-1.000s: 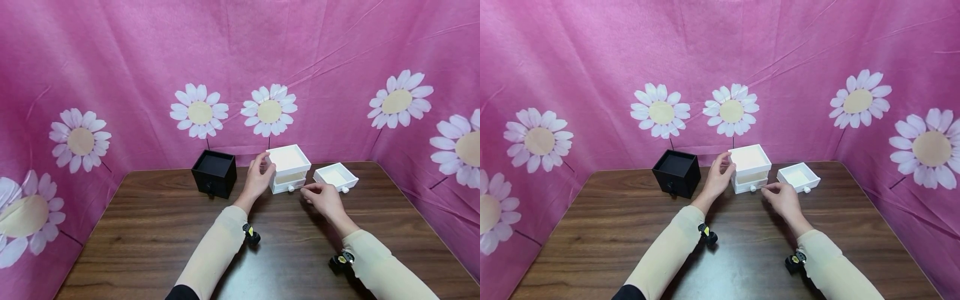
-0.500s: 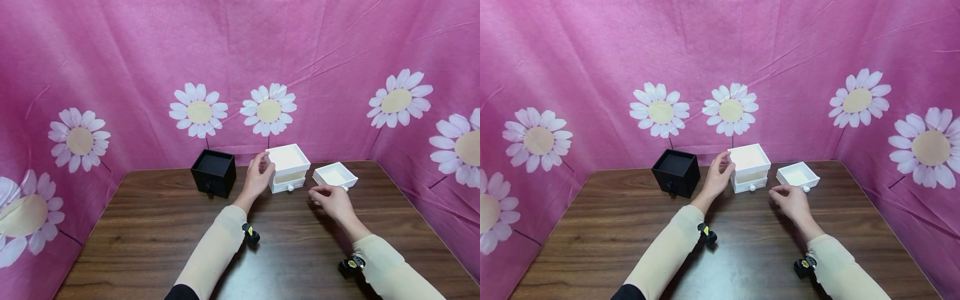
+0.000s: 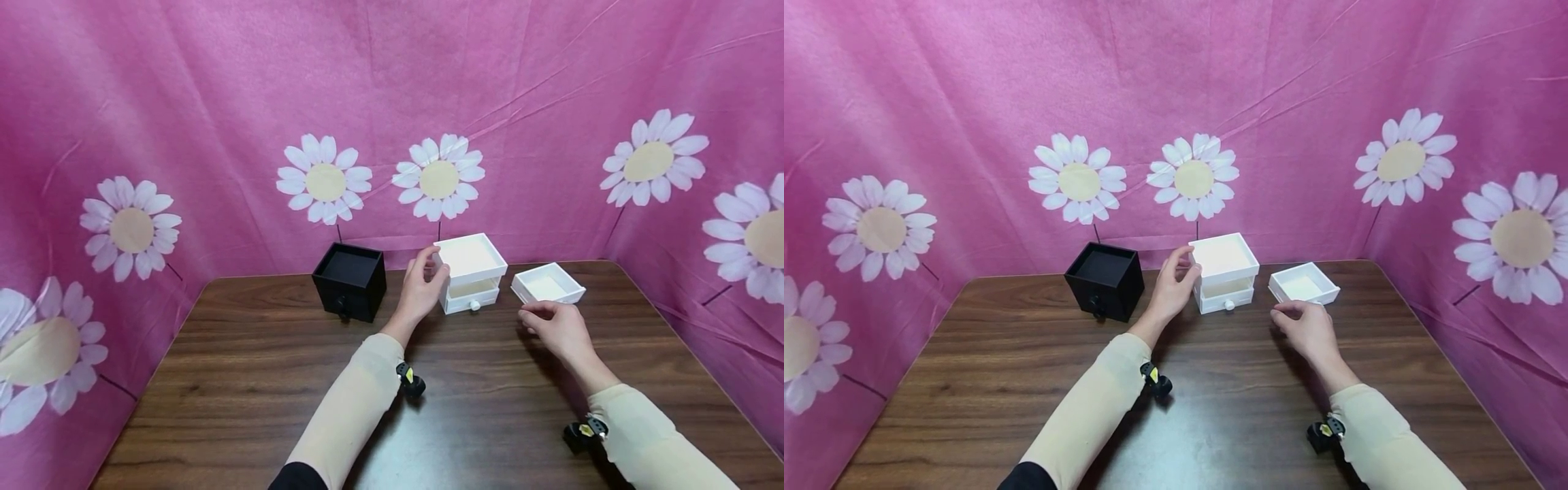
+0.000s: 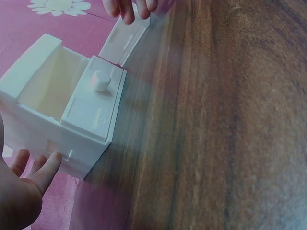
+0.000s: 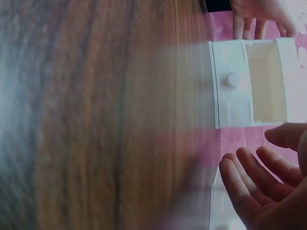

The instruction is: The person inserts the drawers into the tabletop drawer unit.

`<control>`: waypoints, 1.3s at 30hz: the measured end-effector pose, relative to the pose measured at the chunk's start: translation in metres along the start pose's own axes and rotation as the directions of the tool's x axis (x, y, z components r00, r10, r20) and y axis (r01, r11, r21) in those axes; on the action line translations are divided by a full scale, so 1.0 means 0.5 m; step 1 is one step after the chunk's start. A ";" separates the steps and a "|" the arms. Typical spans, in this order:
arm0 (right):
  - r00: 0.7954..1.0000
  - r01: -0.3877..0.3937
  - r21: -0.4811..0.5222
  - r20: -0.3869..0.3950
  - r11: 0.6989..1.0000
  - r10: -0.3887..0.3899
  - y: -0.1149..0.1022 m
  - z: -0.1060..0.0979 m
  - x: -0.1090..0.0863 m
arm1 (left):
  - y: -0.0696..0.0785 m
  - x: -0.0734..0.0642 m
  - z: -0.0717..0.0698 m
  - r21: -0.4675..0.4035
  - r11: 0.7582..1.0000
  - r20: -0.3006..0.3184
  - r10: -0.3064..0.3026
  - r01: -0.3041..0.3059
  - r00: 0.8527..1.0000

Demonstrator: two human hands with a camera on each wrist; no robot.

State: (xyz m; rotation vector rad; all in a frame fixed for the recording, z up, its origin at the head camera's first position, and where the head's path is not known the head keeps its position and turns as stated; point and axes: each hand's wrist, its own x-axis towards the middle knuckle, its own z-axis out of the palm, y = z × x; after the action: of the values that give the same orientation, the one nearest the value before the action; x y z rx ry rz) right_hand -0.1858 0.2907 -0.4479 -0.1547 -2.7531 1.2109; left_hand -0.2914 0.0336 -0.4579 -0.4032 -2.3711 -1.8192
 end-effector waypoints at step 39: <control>0.978 -0.161 -0.083 -0.149 0.983 0.147 0.099 -0.086 0.017 | 0.001 -0.001 0.000 -0.007 1.000 -0.001 -0.004 0.004 1.000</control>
State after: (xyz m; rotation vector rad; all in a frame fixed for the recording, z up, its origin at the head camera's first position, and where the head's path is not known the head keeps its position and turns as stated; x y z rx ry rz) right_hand -0.1852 0.3566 -0.4549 -0.4543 -2.7158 1.0576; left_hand -0.2909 0.0335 -0.4576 -0.3977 -2.3673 -1.8291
